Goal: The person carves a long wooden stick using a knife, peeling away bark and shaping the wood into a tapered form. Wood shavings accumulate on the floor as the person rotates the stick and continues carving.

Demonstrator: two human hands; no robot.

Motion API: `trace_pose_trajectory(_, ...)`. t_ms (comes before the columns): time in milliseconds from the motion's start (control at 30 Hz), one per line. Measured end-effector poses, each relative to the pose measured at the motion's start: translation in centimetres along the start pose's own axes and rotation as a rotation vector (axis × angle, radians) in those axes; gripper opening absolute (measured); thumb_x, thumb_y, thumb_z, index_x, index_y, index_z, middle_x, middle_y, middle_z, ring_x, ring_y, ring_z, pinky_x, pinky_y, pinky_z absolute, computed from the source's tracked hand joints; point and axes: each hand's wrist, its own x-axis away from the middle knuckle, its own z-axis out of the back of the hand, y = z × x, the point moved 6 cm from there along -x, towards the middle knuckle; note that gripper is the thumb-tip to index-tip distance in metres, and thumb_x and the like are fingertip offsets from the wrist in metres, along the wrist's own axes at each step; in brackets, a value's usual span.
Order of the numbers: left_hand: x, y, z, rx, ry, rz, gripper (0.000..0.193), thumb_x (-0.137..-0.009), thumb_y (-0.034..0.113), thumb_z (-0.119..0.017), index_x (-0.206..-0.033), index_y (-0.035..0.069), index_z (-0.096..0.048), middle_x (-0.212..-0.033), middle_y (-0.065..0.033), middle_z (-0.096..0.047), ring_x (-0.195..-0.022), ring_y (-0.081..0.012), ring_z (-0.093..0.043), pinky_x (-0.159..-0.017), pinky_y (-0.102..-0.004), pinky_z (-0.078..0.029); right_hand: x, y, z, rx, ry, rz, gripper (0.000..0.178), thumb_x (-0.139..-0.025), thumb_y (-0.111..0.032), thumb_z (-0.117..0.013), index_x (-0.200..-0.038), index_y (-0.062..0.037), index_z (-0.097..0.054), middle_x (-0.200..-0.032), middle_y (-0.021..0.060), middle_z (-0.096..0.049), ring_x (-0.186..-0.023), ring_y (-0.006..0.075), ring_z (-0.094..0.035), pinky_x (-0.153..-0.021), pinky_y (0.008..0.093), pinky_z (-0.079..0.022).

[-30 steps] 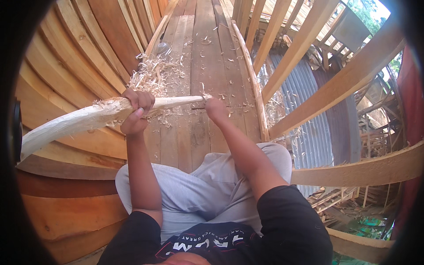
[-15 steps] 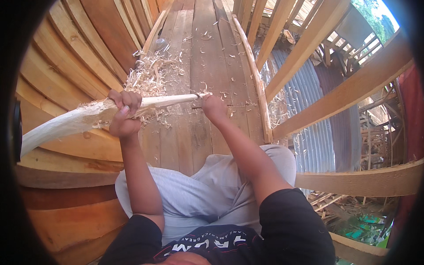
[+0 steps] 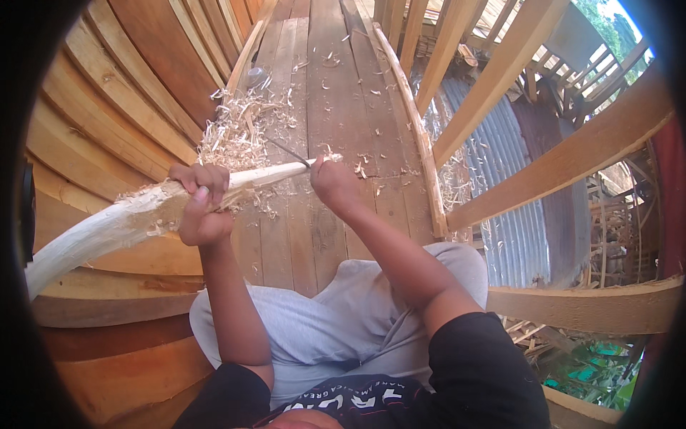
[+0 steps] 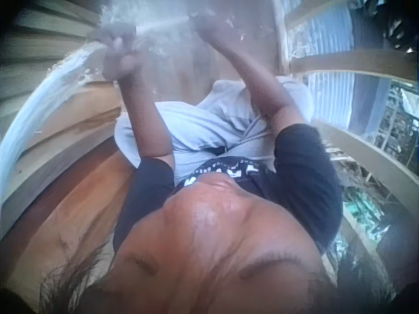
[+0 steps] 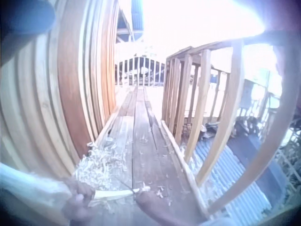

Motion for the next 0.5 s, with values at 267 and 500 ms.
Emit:
trace_pose_trajectory(267,-0.3,-0.2,0.5,-0.022,0.034,0.006,0.021,-0.068,0.007,-0.048,-0.082,0.012,-0.034,-0.062,-0.0009,-0.034,-0.055,-0.0116,-0.034,-0.063,-0.0307,-0.033,-3.0,3.3,-2.0,-0.033,0.122,0.003,0.056,-0.095,-0.035,-0.027,-0.082,0.0015,-0.066,-0.089,0.0265,-0.065,-0.085,0.0440,-0.062,-0.079,0.0531,-0.049)
trace_pose_trajectory(500,-0.6,0.0,0.3,-0.002,0.049,-0.006,0.022,-0.068,0.003,-0.048,-0.084,0.009,-0.034,-0.061,-0.0036,-0.035,-0.053,-0.0133,-0.035,-0.060,-0.0309,-0.034,-5.7,6.2,-1.3,0.250,0.147,-0.002,0.053,-0.094,-0.036,-0.030,-0.081,-0.0044,-0.070,-0.085,0.0204,-0.068,-0.081,0.0367,-0.066,-0.074,0.0478,-0.052)
